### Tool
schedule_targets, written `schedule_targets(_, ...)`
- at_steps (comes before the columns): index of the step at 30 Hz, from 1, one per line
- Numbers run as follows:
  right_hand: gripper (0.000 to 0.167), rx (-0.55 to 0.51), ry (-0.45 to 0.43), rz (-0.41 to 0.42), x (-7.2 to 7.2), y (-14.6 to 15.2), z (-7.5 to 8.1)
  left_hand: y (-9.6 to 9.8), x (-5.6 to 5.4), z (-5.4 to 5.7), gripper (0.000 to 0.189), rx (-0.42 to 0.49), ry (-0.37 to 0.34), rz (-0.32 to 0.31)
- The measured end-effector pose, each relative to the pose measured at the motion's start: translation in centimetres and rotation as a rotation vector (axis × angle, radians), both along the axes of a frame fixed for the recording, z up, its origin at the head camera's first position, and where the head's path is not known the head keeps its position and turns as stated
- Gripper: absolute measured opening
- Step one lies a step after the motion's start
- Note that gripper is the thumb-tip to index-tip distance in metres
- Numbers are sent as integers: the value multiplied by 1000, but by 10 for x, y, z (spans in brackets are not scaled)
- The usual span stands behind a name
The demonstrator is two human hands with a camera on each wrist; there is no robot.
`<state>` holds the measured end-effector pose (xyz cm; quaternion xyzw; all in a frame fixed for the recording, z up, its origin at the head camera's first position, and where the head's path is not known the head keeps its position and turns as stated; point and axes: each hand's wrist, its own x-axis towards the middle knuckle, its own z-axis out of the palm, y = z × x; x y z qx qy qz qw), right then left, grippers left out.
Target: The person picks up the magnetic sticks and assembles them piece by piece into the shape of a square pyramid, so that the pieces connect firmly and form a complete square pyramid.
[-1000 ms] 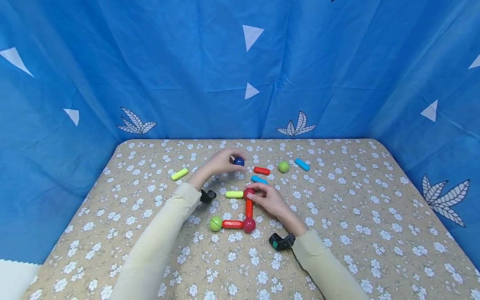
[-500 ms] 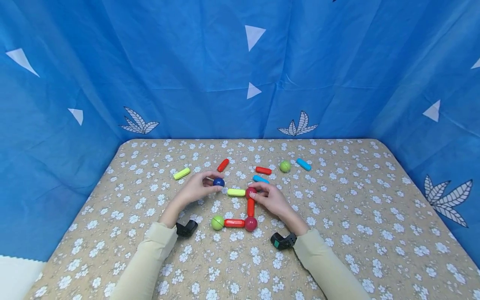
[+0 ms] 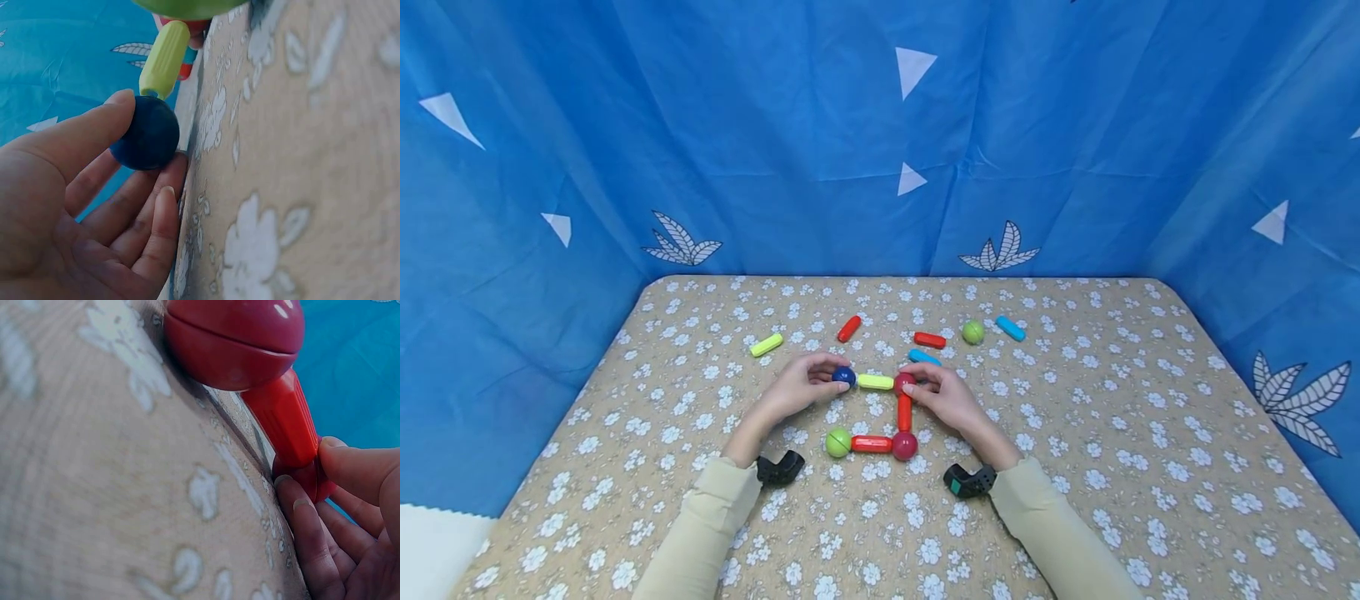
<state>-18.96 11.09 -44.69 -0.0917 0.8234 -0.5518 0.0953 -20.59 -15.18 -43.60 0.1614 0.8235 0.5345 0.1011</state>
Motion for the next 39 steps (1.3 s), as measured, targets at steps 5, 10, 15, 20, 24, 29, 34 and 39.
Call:
schedule_targets(5, 26, 10, 26, -5, -1, 0, 1, 2, 1, -1, 37, 38, -12, 1)
schedule_targets(10, 27, 15, 37, -3, -2, 1, 0, 4, 4, -1, 37, 64, -29, -6)
schedule_targets(15, 26, 18, 27, -11, 0, 1, -2, 8, 11, 9, 35, 57, -19, -17)
schedule_targets(20, 26, 7, 33, -4, 1, 1, -3, 11, 23, 31, 32, -9, 51, -25)
schedule_targets(24, 25, 5, 29, -7, 0, 0, -4, 11, 27, 36, 31, -29, 73, -21)
schedule_targets(29, 26, 13, 18, -5, -1, 0, -2, 10, 26, 33, 32, -23, 54, -7)
schedule_targets(34, 27, 22, 7, -14, -1, 0, 0, 6, 14, 10, 34, -11, 55, 8)
schedule_targets(39, 28, 30, 5, -14, 0, 0, -2, 3, 7, -5, 35, -22, 46, 10)
